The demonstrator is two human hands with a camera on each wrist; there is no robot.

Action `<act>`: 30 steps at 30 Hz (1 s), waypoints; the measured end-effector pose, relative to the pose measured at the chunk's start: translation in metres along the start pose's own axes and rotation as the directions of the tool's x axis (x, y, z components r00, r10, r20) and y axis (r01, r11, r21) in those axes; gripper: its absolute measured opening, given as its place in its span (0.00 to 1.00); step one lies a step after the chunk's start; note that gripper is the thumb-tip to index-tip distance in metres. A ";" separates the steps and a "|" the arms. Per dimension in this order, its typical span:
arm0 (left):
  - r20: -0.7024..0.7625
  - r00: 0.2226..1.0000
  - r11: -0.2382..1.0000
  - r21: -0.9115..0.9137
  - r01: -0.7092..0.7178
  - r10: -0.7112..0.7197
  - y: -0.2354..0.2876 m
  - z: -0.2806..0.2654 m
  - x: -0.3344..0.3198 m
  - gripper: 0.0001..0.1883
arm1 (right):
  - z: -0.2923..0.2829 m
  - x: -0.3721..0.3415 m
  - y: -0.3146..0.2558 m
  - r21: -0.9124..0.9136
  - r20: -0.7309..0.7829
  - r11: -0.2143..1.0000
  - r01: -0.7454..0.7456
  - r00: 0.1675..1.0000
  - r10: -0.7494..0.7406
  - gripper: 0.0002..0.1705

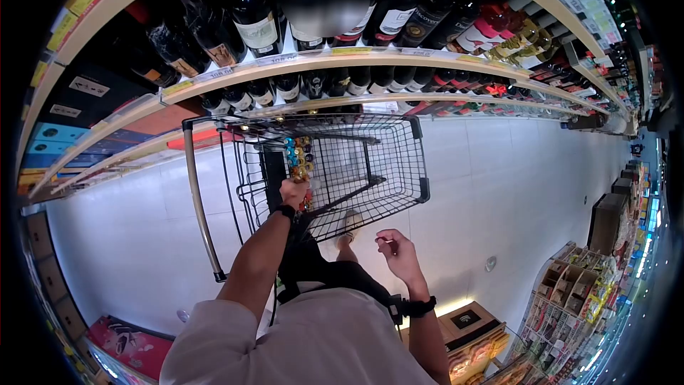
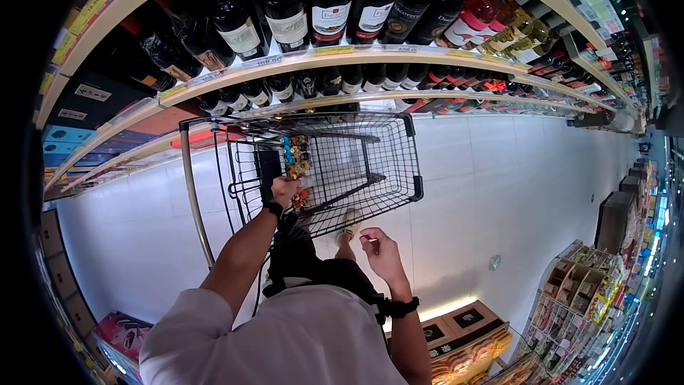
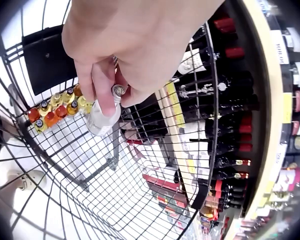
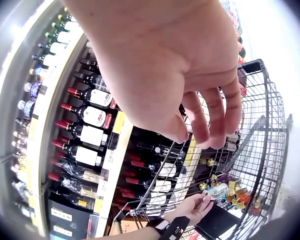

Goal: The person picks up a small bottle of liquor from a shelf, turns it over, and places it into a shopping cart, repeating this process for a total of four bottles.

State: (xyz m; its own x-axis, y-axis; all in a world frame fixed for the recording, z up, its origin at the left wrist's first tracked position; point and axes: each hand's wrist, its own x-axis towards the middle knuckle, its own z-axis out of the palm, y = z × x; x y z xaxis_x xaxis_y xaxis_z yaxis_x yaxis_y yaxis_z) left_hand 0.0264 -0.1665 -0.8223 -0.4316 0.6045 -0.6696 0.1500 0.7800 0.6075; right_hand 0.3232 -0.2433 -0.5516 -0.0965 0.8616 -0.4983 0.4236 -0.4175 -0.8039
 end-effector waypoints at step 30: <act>-0.237 0.965 0.974 0.220 -0.061 0.114 -0.098 0.120 0.124 0.12 | 0.041 0.029 0.071 -0.110 0.101 0.966 -0.233 0.964 0.245 0.09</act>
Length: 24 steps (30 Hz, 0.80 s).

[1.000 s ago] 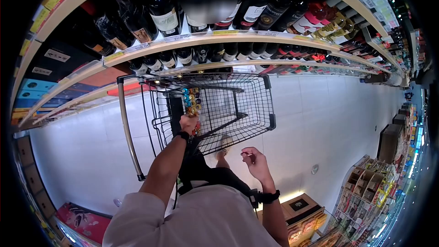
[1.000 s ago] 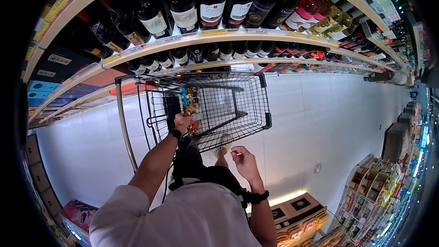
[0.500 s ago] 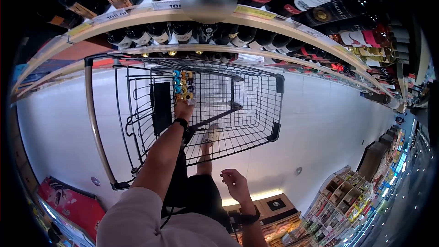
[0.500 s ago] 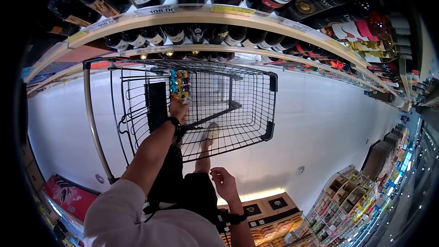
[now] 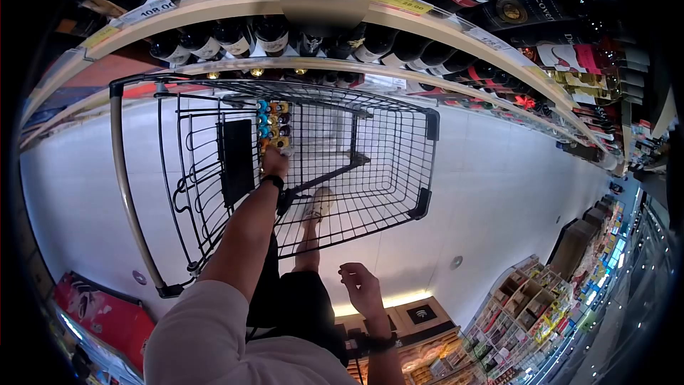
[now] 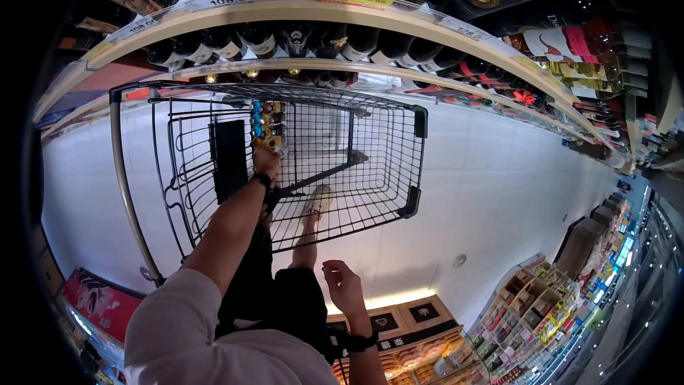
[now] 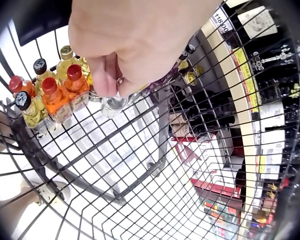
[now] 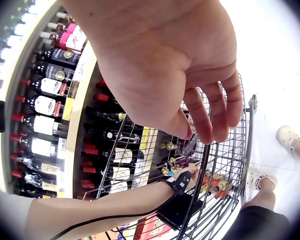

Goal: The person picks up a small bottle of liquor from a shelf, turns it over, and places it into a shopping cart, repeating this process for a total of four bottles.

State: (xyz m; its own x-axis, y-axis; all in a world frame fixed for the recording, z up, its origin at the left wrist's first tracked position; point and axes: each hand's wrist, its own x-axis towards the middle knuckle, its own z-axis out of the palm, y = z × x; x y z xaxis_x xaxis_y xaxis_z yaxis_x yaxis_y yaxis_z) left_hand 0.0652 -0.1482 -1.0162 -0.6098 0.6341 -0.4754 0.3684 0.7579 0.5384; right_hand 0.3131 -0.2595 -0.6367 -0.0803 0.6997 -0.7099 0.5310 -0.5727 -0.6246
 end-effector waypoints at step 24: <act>0.278 0.917 0.648 -0.761 0.029 0.286 0.158 -0.255 -0.162 0.11 | -0.113 -0.086 -0.072 -0.115 -0.156 0.913 0.392 0.900 -0.406 0.12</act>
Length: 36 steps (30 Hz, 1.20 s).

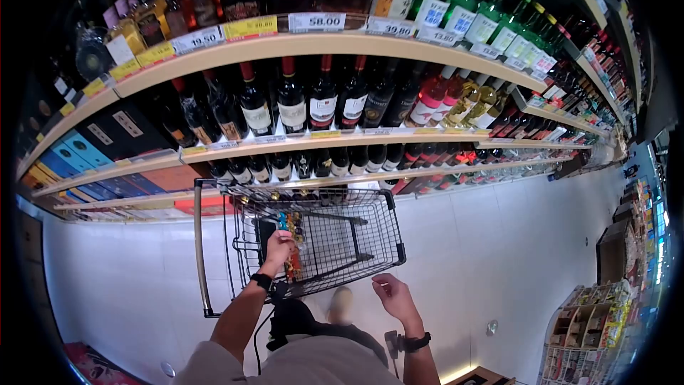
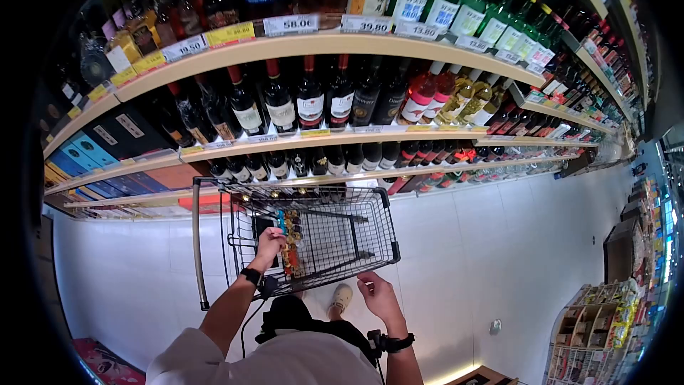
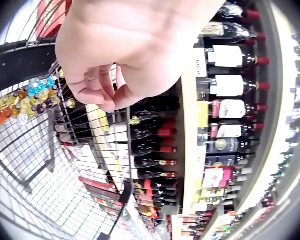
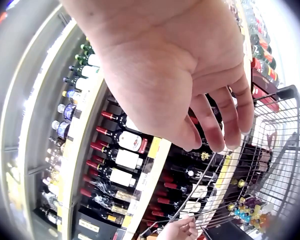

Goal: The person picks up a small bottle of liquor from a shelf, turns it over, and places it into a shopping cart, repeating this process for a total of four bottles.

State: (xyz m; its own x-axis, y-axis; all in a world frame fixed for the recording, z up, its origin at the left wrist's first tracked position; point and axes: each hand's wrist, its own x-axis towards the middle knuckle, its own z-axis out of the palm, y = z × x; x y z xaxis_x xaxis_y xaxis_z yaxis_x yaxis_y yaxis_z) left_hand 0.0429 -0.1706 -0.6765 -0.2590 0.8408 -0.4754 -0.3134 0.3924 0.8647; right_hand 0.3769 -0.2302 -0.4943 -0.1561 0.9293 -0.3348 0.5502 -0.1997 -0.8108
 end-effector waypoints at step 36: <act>-0.022 0.772 0.769 -0.076 -0.635 0.635 0.152 0.045 -0.232 0.05 | -0.069 -0.015 0.005 0.497 -0.041 0.790 0.359 0.919 -0.392 0.10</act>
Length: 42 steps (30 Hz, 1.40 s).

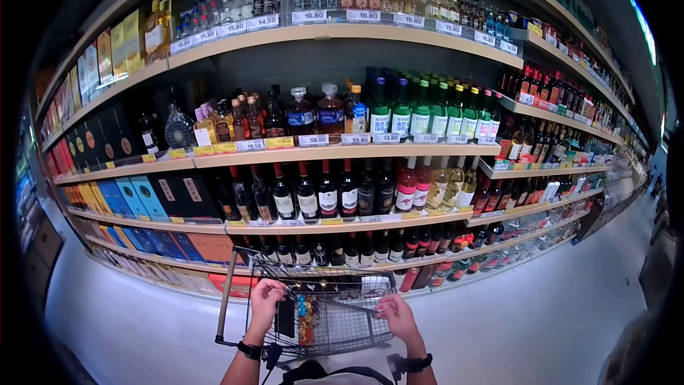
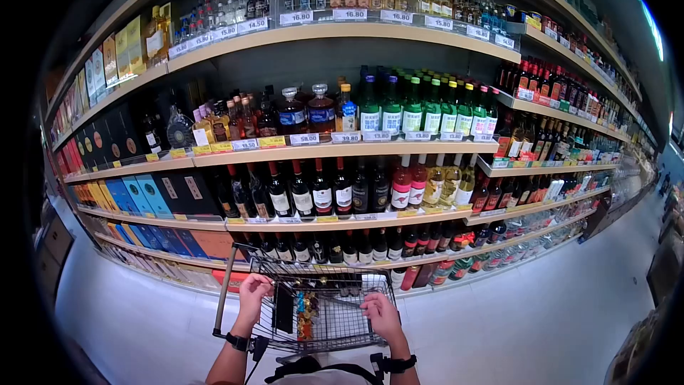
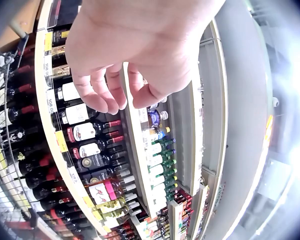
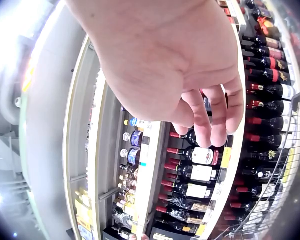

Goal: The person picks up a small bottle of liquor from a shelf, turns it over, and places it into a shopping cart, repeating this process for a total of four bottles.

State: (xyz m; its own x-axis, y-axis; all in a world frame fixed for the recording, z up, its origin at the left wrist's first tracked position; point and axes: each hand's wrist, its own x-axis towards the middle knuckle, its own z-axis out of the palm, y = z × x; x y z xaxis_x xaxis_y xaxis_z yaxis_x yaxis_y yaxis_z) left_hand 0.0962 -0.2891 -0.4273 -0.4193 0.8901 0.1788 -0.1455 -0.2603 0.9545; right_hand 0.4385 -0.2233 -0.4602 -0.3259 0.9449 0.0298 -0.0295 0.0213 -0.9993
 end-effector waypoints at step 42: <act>0.204 0.190 -0.039 0.772 -0.634 0.960 0.422 0.036 0.440 0.18 | 0.136 0.077 -0.111 -0.183 -0.170 0.965 0.187 0.961 -0.218 0.10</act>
State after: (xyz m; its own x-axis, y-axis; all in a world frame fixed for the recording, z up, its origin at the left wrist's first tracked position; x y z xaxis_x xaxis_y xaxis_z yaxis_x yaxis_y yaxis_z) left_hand -0.1174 0.0065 0.0634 -0.0363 -0.0046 0.9993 0.9636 -0.2651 0.0338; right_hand 0.2885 -0.1972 -0.3441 -0.1458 0.9590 0.2430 0.0837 0.2567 -0.9629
